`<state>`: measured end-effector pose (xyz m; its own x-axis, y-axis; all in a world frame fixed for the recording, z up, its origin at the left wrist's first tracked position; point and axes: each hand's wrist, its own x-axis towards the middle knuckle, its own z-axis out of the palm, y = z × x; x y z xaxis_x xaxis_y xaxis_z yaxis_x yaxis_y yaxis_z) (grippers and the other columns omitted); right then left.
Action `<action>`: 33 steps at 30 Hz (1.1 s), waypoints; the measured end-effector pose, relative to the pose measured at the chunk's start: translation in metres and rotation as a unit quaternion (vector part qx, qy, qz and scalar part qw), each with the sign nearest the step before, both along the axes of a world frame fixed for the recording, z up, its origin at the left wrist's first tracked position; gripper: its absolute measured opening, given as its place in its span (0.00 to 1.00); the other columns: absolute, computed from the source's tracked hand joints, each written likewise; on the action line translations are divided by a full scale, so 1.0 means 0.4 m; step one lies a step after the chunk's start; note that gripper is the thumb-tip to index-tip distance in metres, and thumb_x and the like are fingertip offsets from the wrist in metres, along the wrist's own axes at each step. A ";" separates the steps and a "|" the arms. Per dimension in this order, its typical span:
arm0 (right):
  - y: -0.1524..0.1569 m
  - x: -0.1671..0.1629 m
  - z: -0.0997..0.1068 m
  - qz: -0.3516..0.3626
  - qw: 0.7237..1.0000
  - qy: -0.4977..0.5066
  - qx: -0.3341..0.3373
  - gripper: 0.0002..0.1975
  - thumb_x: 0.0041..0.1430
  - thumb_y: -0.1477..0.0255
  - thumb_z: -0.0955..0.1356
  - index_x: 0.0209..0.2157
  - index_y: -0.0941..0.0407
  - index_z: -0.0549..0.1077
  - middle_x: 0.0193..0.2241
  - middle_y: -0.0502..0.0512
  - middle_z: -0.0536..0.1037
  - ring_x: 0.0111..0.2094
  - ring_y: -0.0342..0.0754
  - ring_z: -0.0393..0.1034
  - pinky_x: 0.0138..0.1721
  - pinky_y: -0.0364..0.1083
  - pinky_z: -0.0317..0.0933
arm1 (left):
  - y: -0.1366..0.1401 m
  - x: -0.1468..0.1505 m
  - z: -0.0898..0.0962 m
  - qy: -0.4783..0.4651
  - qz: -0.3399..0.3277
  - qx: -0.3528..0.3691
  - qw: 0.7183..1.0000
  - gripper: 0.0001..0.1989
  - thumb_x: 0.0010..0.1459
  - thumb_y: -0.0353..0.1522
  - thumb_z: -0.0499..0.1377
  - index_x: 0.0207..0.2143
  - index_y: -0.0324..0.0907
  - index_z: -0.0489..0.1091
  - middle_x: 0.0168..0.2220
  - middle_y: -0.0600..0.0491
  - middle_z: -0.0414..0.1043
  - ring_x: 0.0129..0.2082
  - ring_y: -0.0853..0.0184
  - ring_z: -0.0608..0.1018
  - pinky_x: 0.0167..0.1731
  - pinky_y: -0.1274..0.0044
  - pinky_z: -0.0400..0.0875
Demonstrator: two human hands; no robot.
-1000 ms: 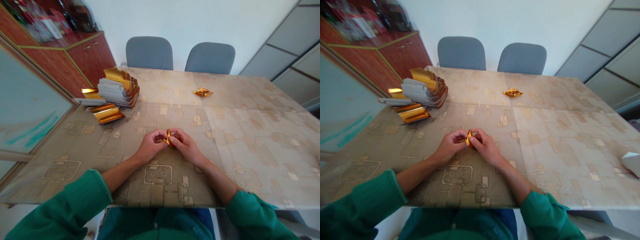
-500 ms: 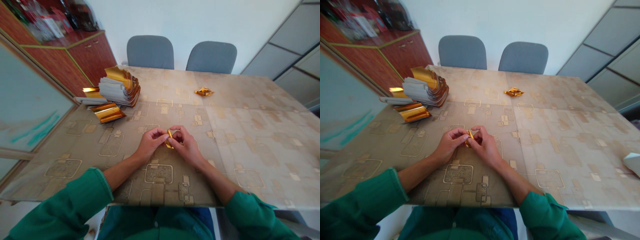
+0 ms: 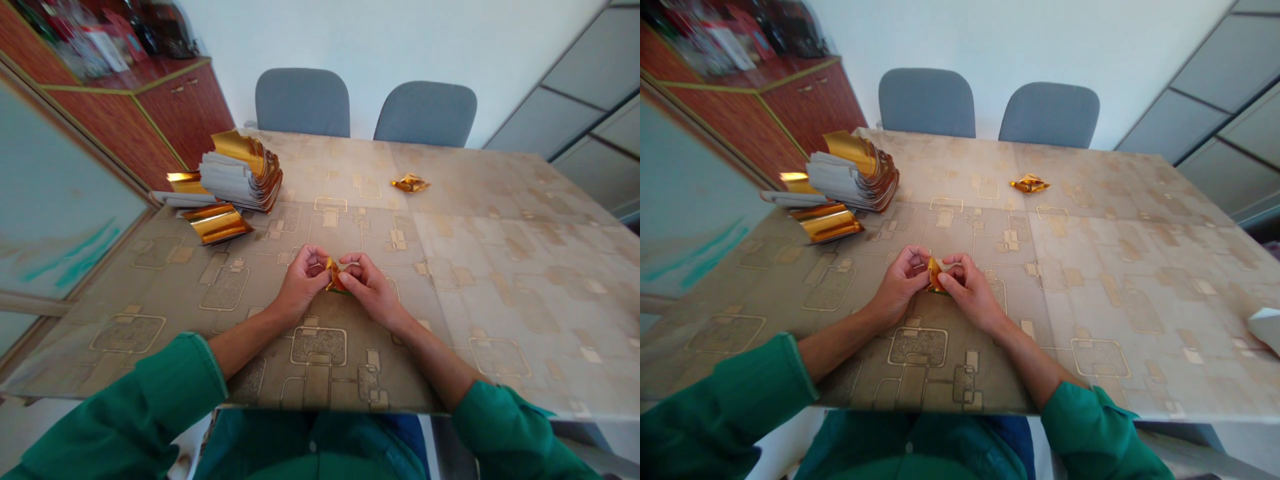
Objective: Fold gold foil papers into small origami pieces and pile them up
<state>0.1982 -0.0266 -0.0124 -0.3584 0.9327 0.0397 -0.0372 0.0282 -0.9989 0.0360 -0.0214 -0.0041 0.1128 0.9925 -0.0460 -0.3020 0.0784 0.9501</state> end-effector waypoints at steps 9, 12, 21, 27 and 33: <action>0.000 0.002 0.016 -0.036 0.997 -0.042 0.048 0.13 0.62 0.59 0.67 0.40 0.54 0.65 0.24 0.44 0.68 0.25 0.41 0.61 0.27 0.42 0.54 | 0.006 -0.009 -0.013 -0.014 -0.072 -0.045 0.996 0.16 0.48 0.38 0.69 0.35 0.38 0.72 0.32 0.54 0.72 0.31 0.72 0.73 0.29 0.82 0.68; 0.000 -0.001 0.020 -0.054 0.994 -0.068 0.069 0.11 0.61 0.62 0.68 0.39 0.53 0.64 0.22 0.42 0.65 0.23 0.41 0.59 0.25 0.42 0.51 | 0.007 -0.011 -0.011 -0.013 -0.058 -0.053 0.997 0.16 0.46 0.38 0.70 0.33 0.38 0.72 0.30 0.55 0.72 0.28 0.73 0.72 0.26 0.83 0.68; -0.006 -0.007 0.030 -0.106 0.978 -0.128 0.128 0.08 0.58 0.68 0.67 0.37 0.53 0.63 0.20 0.41 0.65 0.20 0.40 0.57 0.24 0.42 0.50 | 0.005 -0.010 0.000 0.004 -0.020 -0.017 1.000 0.17 0.47 0.39 0.70 0.34 0.38 0.71 0.28 0.56 0.74 0.26 0.73 0.75 0.29 0.80 0.71; -0.001 -0.004 0.029 -0.062 0.987 -0.112 0.095 0.12 0.58 0.65 0.67 0.40 0.52 0.61 0.20 0.40 0.65 0.21 0.40 0.57 0.24 0.42 0.51 | 0.011 -0.014 -0.009 -0.013 -0.007 -0.027 1.000 0.17 0.47 0.37 0.69 0.35 0.40 0.67 0.26 0.57 0.74 0.24 0.73 0.74 0.28 0.80 0.69; -0.001 0.000 0.024 -0.103 0.970 -0.179 0.129 0.10 0.58 0.65 0.68 0.38 0.54 0.66 0.19 0.42 0.66 0.20 0.40 0.59 0.24 0.42 0.52 | -0.002 -0.016 -0.006 0.140 -0.028 0.106 0.984 0.08 0.55 0.34 0.64 0.31 0.40 0.68 0.29 0.55 0.72 0.29 0.70 0.75 0.32 0.79 0.68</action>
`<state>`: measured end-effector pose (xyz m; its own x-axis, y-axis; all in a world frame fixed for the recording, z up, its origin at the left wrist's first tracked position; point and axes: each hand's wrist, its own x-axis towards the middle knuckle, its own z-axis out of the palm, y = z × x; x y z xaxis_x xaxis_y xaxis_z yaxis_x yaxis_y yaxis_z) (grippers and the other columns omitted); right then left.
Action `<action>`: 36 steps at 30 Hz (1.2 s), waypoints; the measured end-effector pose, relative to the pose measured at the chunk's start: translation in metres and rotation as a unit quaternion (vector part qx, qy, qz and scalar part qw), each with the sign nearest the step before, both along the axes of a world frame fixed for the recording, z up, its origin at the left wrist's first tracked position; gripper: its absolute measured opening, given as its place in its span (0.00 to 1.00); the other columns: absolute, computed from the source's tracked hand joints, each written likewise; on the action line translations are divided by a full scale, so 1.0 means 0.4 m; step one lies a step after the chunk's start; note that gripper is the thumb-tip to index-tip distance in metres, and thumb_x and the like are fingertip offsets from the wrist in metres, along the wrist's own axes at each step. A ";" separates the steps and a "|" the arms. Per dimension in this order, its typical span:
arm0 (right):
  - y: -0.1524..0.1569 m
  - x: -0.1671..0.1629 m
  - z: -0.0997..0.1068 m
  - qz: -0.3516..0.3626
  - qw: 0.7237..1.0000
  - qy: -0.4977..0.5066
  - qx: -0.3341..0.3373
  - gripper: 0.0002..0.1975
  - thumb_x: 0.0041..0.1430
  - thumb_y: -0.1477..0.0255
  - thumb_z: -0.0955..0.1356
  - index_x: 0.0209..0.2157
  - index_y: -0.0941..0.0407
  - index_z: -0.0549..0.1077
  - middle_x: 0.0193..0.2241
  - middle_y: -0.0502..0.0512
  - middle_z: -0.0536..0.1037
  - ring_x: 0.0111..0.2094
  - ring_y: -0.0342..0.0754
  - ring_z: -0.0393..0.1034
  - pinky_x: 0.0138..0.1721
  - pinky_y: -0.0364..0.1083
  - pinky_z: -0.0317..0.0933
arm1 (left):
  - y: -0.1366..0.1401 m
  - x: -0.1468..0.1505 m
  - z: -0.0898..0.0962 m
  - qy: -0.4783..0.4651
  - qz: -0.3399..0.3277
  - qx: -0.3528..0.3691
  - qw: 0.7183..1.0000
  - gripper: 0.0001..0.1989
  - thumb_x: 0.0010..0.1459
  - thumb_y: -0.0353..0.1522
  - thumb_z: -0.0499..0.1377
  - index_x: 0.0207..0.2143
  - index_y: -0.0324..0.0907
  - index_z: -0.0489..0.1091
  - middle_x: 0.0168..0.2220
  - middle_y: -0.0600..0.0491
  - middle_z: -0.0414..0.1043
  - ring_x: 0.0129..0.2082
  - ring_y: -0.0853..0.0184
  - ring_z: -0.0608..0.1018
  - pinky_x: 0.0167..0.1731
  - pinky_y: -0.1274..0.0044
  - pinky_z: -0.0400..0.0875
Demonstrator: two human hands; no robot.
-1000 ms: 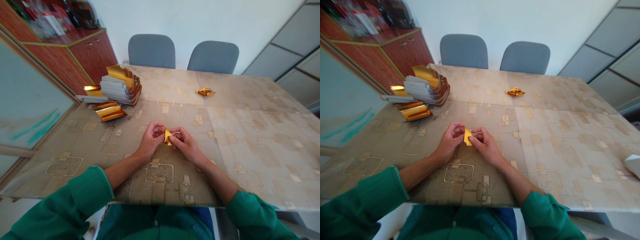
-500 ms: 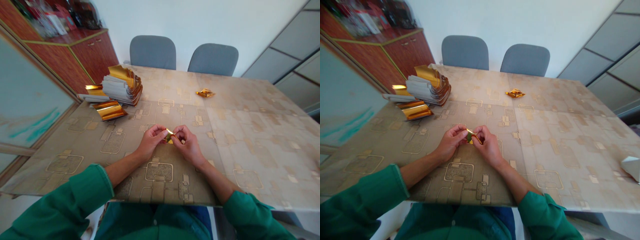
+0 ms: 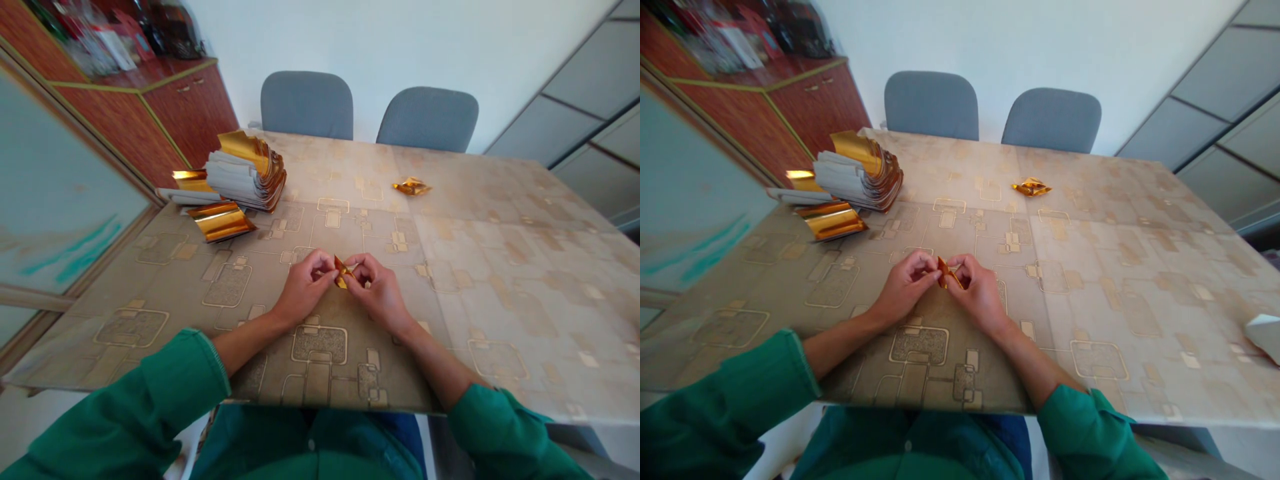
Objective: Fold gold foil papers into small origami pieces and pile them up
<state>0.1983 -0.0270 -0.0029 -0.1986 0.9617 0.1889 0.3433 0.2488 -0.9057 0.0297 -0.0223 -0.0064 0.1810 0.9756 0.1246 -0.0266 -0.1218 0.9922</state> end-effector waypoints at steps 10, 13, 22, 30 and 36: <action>-0.010 -0.010 -0.009 0.005 0.982 -0.144 0.126 0.05 0.62 0.69 0.65 0.40 0.52 0.67 0.26 0.50 0.73 0.26 0.45 0.66 0.29 0.44 0.58 | -0.003 0.006 0.006 -0.016 -0.041 -0.078 0.996 0.12 0.56 0.40 0.63 0.33 0.39 0.74 0.32 0.52 0.76 0.34 0.66 0.77 0.37 0.76 0.70; -0.013 -0.013 -0.007 0.039 0.982 -0.138 0.123 0.09 0.61 0.67 0.67 0.41 0.52 0.66 0.30 0.51 0.73 0.30 0.45 0.67 0.32 0.45 0.60 | -0.002 0.007 0.006 -0.023 -0.026 -0.082 0.996 0.12 0.53 0.39 0.65 0.29 0.39 0.72 0.30 0.53 0.75 0.32 0.68 0.75 0.36 0.77 0.69; -0.016 -0.005 0.015 0.064 0.998 0.002 0.006 0.10 0.64 0.64 0.64 0.44 0.52 0.61 0.27 0.47 0.69 0.28 0.44 0.64 0.29 0.44 0.58 | -0.003 0.007 0.014 -0.007 0.010 -0.084 0.996 0.11 0.53 0.39 0.64 0.30 0.39 0.72 0.28 0.55 0.73 0.28 0.70 0.73 0.31 0.79 0.66; -0.013 -0.009 0.009 0.072 0.997 0.020 -0.028 0.15 0.58 0.62 0.69 0.42 0.52 0.62 0.26 0.45 0.67 0.26 0.43 0.62 0.28 0.45 0.57 | -0.002 0.005 0.010 -0.041 0.002 -0.108 0.993 0.13 0.50 0.39 0.67 0.31 0.39 0.72 0.29 0.55 0.74 0.29 0.70 0.74 0.32 0.79 0.67; -0.010 -0.006 0.005 0.079 0.994 0.066 -0.038 0.14 0.60 0.61 0.69 0.41 0.53 0.63 0.25 0.45 0.67 0.26 0.42 0.61 0.27 0.44 0.55 | -0.003 0.008 0.014 -0.043 0.001 -0.103 0.994 0.14 0.52 0.40 0.66 0.30 0.38 0.71 0.28 0.55 0.72 0.28 0.72 0.73 0.30 0.80 0.67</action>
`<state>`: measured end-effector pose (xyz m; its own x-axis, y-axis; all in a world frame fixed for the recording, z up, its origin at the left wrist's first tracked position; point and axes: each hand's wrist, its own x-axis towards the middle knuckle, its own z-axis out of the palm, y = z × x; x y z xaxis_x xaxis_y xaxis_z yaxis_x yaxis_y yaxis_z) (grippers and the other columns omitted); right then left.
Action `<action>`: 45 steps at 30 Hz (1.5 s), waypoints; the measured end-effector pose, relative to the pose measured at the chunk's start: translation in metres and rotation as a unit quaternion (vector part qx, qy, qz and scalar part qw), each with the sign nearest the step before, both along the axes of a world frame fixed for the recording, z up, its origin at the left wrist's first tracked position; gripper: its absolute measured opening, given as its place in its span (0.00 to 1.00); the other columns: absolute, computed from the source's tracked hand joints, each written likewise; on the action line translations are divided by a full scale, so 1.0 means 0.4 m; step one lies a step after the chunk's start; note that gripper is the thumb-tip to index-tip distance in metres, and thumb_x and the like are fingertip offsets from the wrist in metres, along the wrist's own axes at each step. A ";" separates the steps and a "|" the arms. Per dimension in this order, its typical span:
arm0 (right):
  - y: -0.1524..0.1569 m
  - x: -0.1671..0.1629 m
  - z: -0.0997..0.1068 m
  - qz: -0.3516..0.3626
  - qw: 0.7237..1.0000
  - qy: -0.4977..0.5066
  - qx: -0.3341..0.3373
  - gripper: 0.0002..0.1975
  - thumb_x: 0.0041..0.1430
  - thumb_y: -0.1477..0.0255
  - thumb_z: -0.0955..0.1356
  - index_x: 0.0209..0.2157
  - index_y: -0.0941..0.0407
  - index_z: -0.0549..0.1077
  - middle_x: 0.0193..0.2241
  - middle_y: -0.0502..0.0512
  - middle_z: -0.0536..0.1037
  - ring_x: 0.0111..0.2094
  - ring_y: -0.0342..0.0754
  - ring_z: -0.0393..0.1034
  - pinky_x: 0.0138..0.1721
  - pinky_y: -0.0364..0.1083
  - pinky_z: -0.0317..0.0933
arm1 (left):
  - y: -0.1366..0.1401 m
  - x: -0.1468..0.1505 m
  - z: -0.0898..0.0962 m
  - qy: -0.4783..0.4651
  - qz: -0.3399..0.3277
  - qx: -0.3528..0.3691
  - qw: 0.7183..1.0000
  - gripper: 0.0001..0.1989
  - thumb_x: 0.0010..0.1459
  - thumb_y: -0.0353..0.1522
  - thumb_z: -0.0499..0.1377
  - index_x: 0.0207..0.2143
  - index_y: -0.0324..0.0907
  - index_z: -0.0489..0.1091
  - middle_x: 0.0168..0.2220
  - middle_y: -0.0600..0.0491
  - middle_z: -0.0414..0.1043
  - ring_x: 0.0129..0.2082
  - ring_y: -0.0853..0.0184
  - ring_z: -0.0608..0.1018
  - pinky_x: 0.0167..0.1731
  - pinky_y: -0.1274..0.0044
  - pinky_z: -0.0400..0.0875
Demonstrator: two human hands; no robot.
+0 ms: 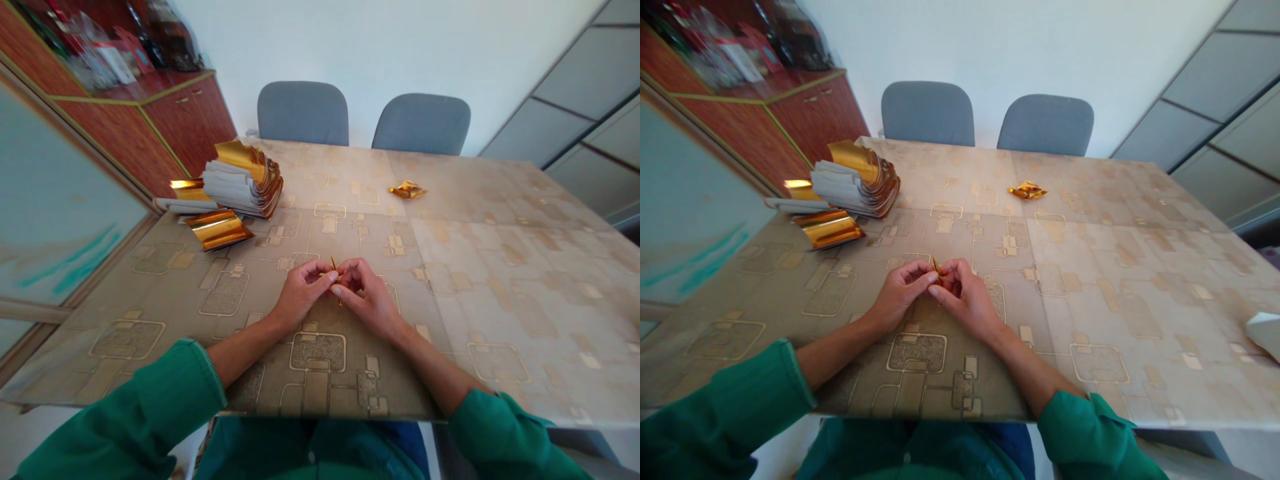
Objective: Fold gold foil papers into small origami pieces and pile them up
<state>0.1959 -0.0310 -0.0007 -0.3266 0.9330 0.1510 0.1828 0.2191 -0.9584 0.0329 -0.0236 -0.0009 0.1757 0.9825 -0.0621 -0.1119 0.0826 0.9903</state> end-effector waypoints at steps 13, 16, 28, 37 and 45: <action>0.011 0.010 -0.021 0.013 0.996 0.077 -0.032 0.13 0.63 0.61 0.68 0.43 0.53 0.64 0.27 0.45 0.68 0.28 0.42 0.63 0.29 0.44 0.56 | 0.003 -0.001 0.007 -0.016 0.001 0.020 1.000 0.14 0.52 0.40 0.65 0.30 0.38 0.69 0.28 0.57 0.70 0.27 0.73 0.73 0.27 0.80 0.73; 0.011 0.009 -0.020 0.007 0.997 0.071 -0.030 0.13 0.63 0.61 0.67 0.43 0.53 0.64 0.27 0.45 0.68 0.28 0.42 0.63 0.29 0.43 0.56 | 0.003 -0.001 0.005 -0.011 -0.001 0.031 0.999 0.13 0.53 0.39 0.65 0.30 0.38 0.69 0.28 0.57 0.70 0.27 0.73 0.73 0.27 0.81 0.72; 0.009 0.008 -0.014 -0.001 0.998 0.056 -0.028 0.11 0.63 0.63 0.67 0.43 0.53 0.64 0.25 0.43 0.67 0.25 0.40 0.59 0.26 0.43 0.53 | 0.001 -0.002 -0.001 0.027 -0.019 0.047 0.998 0.12 0.53 0.38 0.64 0.30 0.38 0.69 0.28 0.56 0.69 0.28 0.71 0.73 0.29 0.79 0.73; 0.018 0.009 -0.018 0.025 0.991 0.107 -0.075 0.15 0.61 0.59 0.69 0.41 0.53 0.65 0.25 0.44 0.67 0.26 0.41 0.59 0.26 0.44 0.51 | 0.003 -0.003 0.003 0.012 -0.028 0.048 0.998 0.12 0.53 0.38 0.63 0.29 0.38 0.69 0.28 0.56 0.68 0.28 0.71 0.72 0.29 0.79 0.72; 0.022 0.014 -0.017 0.035 0.991 0.104 -0.082 0.16 0.61 0.58 0.68 0.42 0.53 0.64 0.26 0.45 0.67 0.27 0.41 0.60 0.28 0.43 0.55 | 0.001 -0.007 0.008 0.008 -0.043 0.050 0.998 0.12 0.54 0.39 0.63 0.30 0.39 0.69 0.28 0.56 0.69 0.30 0.71 0.73 0.30 0.79 0.72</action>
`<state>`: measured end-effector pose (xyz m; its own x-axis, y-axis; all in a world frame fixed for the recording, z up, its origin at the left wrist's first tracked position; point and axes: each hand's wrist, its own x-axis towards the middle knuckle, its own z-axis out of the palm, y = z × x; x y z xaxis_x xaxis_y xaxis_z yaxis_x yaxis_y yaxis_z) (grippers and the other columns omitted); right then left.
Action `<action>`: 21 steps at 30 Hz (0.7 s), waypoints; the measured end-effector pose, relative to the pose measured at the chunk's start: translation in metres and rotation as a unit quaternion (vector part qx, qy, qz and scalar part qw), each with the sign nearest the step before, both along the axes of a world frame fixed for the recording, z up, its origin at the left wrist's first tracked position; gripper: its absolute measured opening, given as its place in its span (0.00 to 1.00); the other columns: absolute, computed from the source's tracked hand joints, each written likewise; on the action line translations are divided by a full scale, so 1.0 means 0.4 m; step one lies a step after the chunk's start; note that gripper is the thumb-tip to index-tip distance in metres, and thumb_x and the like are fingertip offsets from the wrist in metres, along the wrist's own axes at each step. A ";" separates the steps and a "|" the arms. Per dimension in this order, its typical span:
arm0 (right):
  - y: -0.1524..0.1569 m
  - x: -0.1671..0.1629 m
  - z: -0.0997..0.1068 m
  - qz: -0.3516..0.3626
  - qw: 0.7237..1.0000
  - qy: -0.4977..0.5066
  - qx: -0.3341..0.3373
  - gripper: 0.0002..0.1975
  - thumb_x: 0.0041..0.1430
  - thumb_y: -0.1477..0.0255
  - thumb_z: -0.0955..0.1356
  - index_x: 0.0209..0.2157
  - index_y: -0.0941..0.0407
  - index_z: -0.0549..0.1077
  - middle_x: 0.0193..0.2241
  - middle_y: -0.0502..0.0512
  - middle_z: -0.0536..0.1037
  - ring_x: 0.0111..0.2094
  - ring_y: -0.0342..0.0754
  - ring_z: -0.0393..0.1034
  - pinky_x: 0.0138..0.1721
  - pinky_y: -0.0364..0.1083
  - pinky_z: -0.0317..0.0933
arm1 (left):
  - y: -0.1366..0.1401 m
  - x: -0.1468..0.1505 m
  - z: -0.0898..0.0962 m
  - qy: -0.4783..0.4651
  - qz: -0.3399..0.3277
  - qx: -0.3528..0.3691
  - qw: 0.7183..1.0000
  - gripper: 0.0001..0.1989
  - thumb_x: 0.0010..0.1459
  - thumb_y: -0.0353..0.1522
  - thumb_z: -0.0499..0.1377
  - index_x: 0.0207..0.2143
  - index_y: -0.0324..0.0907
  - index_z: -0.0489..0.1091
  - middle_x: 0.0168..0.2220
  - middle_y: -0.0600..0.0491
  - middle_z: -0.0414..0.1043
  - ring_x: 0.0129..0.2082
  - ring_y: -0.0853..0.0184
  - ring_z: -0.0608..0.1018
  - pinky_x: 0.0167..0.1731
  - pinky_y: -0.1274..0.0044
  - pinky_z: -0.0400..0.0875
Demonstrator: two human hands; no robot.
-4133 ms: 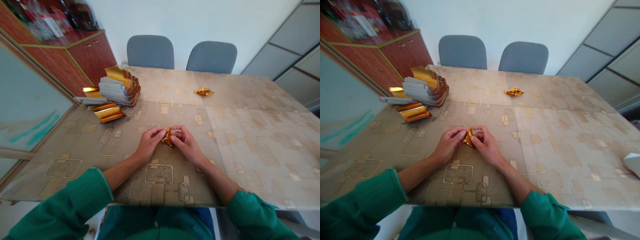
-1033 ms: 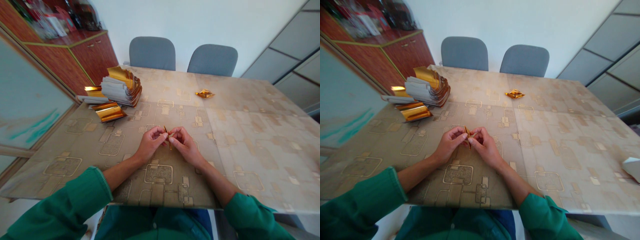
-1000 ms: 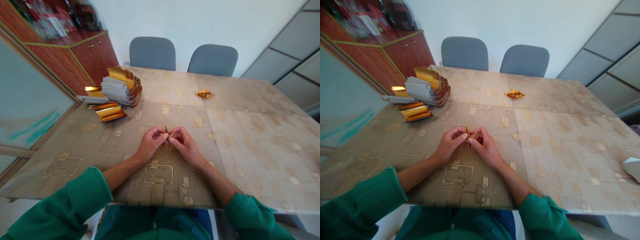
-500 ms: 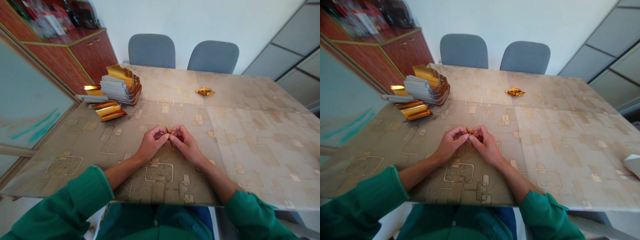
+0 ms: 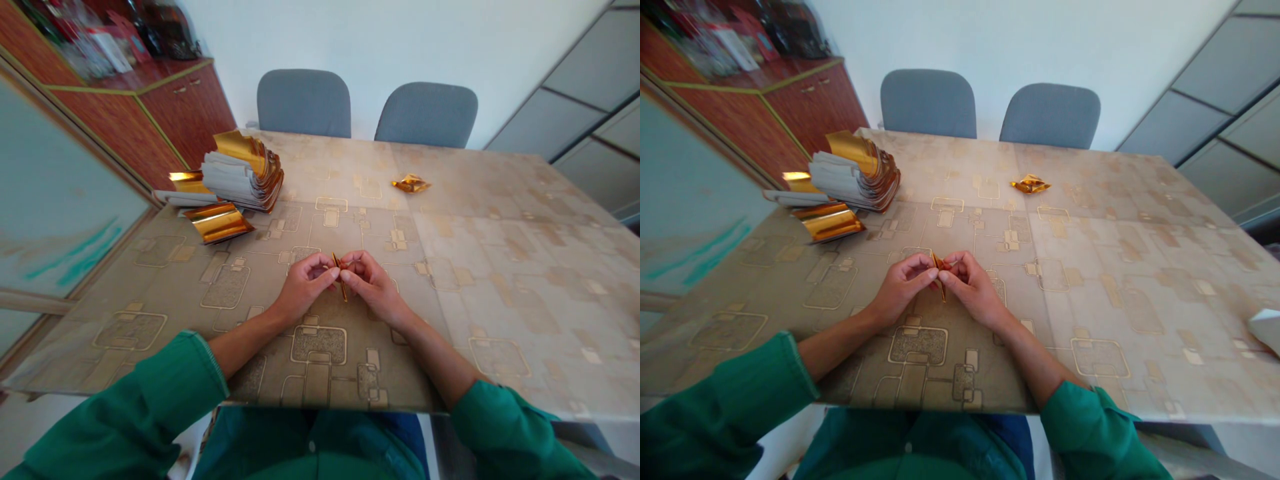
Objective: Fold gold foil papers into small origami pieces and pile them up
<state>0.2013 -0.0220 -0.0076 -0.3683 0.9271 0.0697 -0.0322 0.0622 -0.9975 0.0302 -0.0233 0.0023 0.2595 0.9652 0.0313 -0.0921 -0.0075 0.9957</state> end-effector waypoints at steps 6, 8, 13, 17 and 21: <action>-0.013 -0.005 0.011 -0.051 0.987 -0.120 0.091 0.11 0.63 0.65 0.65 0.44 0.53 0.62 0.25 0.45 0.69 0.24 0.42 0.62 0.26 0.42 0.55 | -0.002 0.003 -0.007 0.050 0.018 0.025 0.998 0.10 0.55 0.37 0.62 0.29 0.39 0.68 0.28 0.55 0.69 0.29 0.71 0.72 0.31 0.78 0.71; -0.016 -0.005 0.013 -0.080 0.967 -0.197 0.140 0.10 0.62 0.69 0.64 0.45 0.53 0.62 0.23 0.44 0.69 0.23 0.42 0.63 0.26 0.42 0.55 | -0.004 0.006 -0.008 0.073 0.033 0.037 0.996 0.08 0.54 0.35 0.61 0.29 0.40 0.67 0.28 0.56 0.69 0.29 0.71 0.72 0.31 0.79 0.70; -0.017 -0.008 0.007 -0.098 0.920 -0.310 0.217 0.14 0.58 0.73 0.64 0.47 0.54 0.63 0.26 0.49 0.72 0.24 0.44 0.64 0.26 0.43 0.54 | -0.009 0.010 -0.009 0.111 0.065 0.071 0.989 0.04 0.53 0.30 0.59 0.31 0.41 0.64 0.31 0.56 0.70 0.30 0.71 0.75 0.32 0.79 0.70; -0.020 -0.018 0.001 -0.079 0.926 -0.309 0.203 0.15 0.59 0.74 0.62 0.48 0.53 0.61 0.27 0.49 0.72 0.25 0.45 0.66 0.27 0.43 0.56 | -0.013 0.016 -0.013 0.140 0.074 0.075 0.985 0.06 0.55 0.29 0.57 0.37 0.41 0.63 0.36 0.54 0.71 0.34 0.69 0.77 0.35 0.77 0.72; -0.021 -0.027 -0.002 -0.101 0.929 -0.286 0.213 0.13 0.58 0.74 0.62 0.46 0.53 0.60 0.27 0.50 0.71 0.26 0.45 0.66 0.28 0.44 0.57 | -0.017 0.024 -0.014 0.148 0.079 0.069 0.983 0.10 0.56 0.31 0.59 0.40 0.41 0.63 0.38 0.53 0.72 0.36 0.68 0.78 0.37 0.75 0.73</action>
